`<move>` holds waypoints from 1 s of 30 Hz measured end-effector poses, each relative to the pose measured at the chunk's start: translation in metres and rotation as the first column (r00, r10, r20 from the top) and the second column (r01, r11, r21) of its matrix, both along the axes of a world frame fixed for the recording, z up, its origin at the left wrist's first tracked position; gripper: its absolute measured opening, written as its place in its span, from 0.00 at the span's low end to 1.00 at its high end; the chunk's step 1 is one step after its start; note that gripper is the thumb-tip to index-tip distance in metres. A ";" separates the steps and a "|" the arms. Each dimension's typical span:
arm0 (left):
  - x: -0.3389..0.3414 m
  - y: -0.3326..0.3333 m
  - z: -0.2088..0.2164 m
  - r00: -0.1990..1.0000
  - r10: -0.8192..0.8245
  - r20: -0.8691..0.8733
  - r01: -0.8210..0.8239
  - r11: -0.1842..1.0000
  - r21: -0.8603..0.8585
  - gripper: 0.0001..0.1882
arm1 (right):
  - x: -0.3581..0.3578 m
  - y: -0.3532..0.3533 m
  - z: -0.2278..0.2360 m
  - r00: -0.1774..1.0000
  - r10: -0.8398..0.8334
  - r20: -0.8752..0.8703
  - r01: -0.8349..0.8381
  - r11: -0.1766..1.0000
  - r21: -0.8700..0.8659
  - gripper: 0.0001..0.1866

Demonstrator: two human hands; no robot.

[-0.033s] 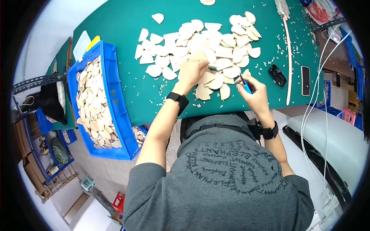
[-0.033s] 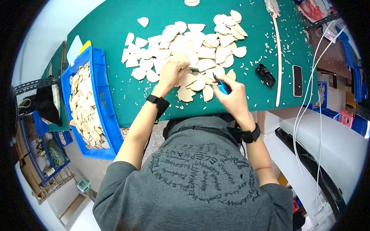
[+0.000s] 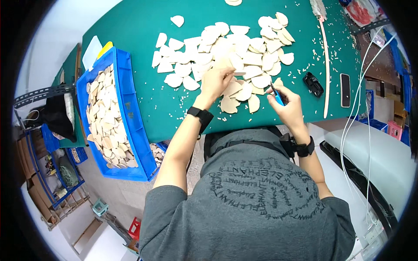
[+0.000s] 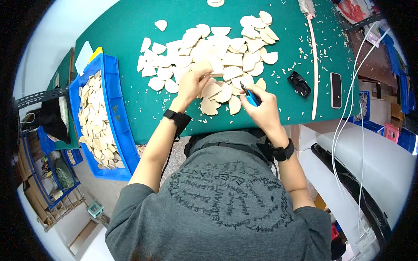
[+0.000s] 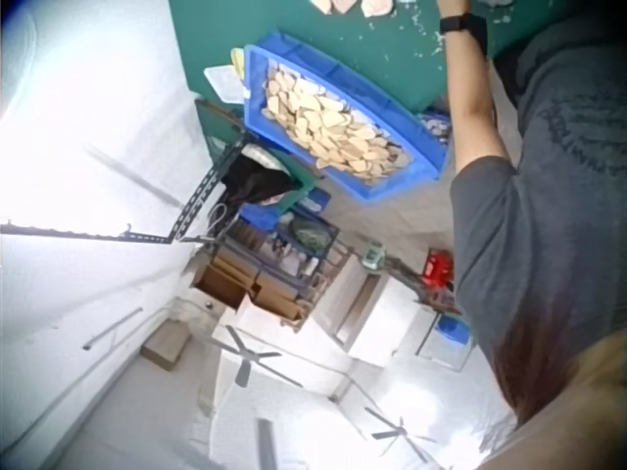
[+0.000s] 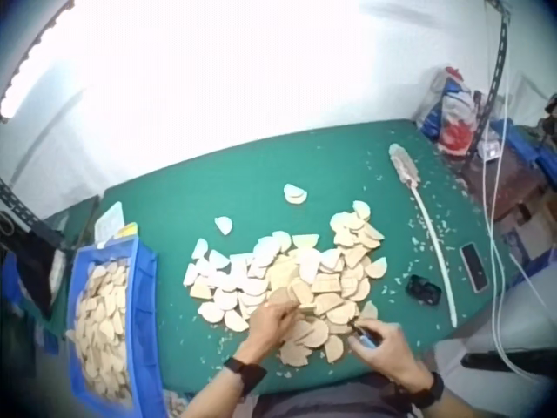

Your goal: The person uses a pair of blue-handled pliers to trim and shape small, light-colored wooden pieces on a green workbench. They pick up individual pieces, snip off edges, and place the finished items into a blue plastic crate. The process is repetitive, focusing on refining the shape of each piece.

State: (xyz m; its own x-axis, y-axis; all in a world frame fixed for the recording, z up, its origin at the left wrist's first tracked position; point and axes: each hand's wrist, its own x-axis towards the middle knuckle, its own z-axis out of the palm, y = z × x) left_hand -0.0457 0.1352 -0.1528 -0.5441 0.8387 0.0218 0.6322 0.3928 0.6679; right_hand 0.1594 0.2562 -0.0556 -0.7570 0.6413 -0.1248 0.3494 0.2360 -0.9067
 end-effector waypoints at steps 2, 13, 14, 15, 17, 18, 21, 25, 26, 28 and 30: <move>0.009 -0.007 0.017 0.851 0.038 0.525 -0.167 0.965 0.201 0.09 | -0.002 0.001 0.001 1.000 0.014 0.013 -0.014 1.000 0.010 0.12; 0.039 -0.060 0.118 0.682 0.041 0.730 -0.296 0.928 0.224 0.22 | -0.054 -0.016 0.023 0.952 0.305 -0.028 -0.299 0.945 0.129 0.18; 0.041 -0.064 0.122 0.717 0.062 0.694 -0.302 0.925 0.230 0.22 | -0.057 -0.017 0.025 0.948 0.319 -0.017 -0.314 0.941 0.126 0.19; 0.042 -0.067 0.125 0.747 0.063 0.662 -0.296 0.923 0.246 0.22 | -0.060 -0.019 0.024 0.943 0.332 -0.029 -0.327 0.938 0.119 0.19; 0.043 -0.072 0.131 0.800 0.060 0.597 -0.277 0.920 0.279 0.20 | -0.064 -0.021 0.025 0.934 0.355 -0.048 -0.348 0.931 0.108 0.19; 0.042 -0.075 0.129 0.826 0.058 0.561 -0.271 0.913 0.304 0.20 | -0.066 -0.023 0.027 0.927 0.372 -0.039 -0.368 0.926 0.085 0.19; 0.042 -0.081 0.125 0.883 0.060 0.465 -0.244 0.906 0.345 0.19 | -0.070 -0.027 0.034 0.911 0.413 -0.013 -0.412 0.910 0.044 0.19; 0.041 -0.087 0.129 0.910 0.069 0.409 -0.207 0.929 0.306 0.19 | -0.070 -0.031 0.032 0.903 0.429 -0.019 -0.427 0.901 0.071 0.17; 0.041 -0.089 0.130 0.914 0.073 0.400 -0.204 0.933 0.297 0.19 | -0.070 -0.032 0.032 0.901 0.434 -0.031 -0.430 0.899 0.082 0.16; 0.039 -0.090 0.129 0.940 0.055 0.337 -0.176 0.923 0.341 0.19 | -0.070 -0.034 0.031 0.895 0.442 -0.053 -0.436 0.894 0.104 0.16; 0.039 -0.092 0.131 0.955 0.050 0.291 -0.156 0.922 0.354 0.18 | -0.070 -0.035 0.031 0.890 0.450 -0.066 -0.441 0.890 0.118 0.15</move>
